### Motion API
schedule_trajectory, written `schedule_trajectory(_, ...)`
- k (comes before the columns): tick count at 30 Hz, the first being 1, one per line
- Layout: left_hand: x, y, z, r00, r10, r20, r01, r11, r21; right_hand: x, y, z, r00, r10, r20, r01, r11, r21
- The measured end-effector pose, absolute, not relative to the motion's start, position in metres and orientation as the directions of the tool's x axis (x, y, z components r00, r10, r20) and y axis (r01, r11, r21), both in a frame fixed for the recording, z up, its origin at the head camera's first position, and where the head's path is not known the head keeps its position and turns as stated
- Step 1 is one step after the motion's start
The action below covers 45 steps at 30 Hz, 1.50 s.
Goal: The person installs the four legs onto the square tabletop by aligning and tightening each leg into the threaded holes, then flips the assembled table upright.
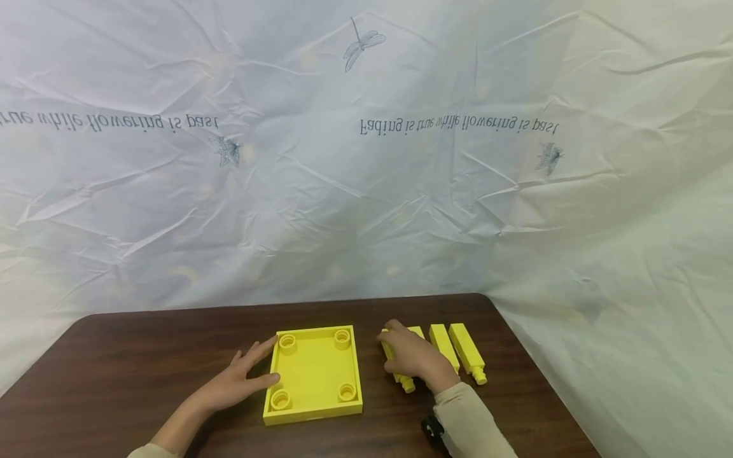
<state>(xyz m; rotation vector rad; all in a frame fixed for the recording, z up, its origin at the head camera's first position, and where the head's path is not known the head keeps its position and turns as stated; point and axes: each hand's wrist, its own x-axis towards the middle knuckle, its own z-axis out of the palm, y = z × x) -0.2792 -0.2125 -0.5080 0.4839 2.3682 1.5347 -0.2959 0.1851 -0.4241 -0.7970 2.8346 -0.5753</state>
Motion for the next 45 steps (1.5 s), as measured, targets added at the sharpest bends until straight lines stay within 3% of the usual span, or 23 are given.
schedule_trajectory(8, -0.276, -0.211, -0.499, -0.904, 0.426, -0.045, 0.138, 0.390, 0.911, -0.292, 0.180, -0.418, -0.851, -0.526, -0.010, -0.480, 0.783, -0.396)
schedule_trajectory(17, -0.288, -0.217, -0.523, -0.900, 0.430, -0.077, 0.112, 0.397, 0.911, -0.286, 0.174, -0.407, -0.835, -0.550, 0.001, -0.498, 0.755, -0.426)
schedule_trajectory(26, -0.285, -0.216, -0.520, -0.907, 0.414, -0.077, 0.104, 0.399, 0.911, -0.289, 0.166, -0.403, -0.813, -0.572, 0.106, -0.572, 0.753, -0.326)
schedule_trajectory(45, -0.292, -0.223, -0.519, -0.890, 0.455, -0.036, 0.156, 0.377, 0.913, -0.294, 0.149, -0.395, -0.806, -0.572, 0.152, -0.588, 0.749, -0.303)
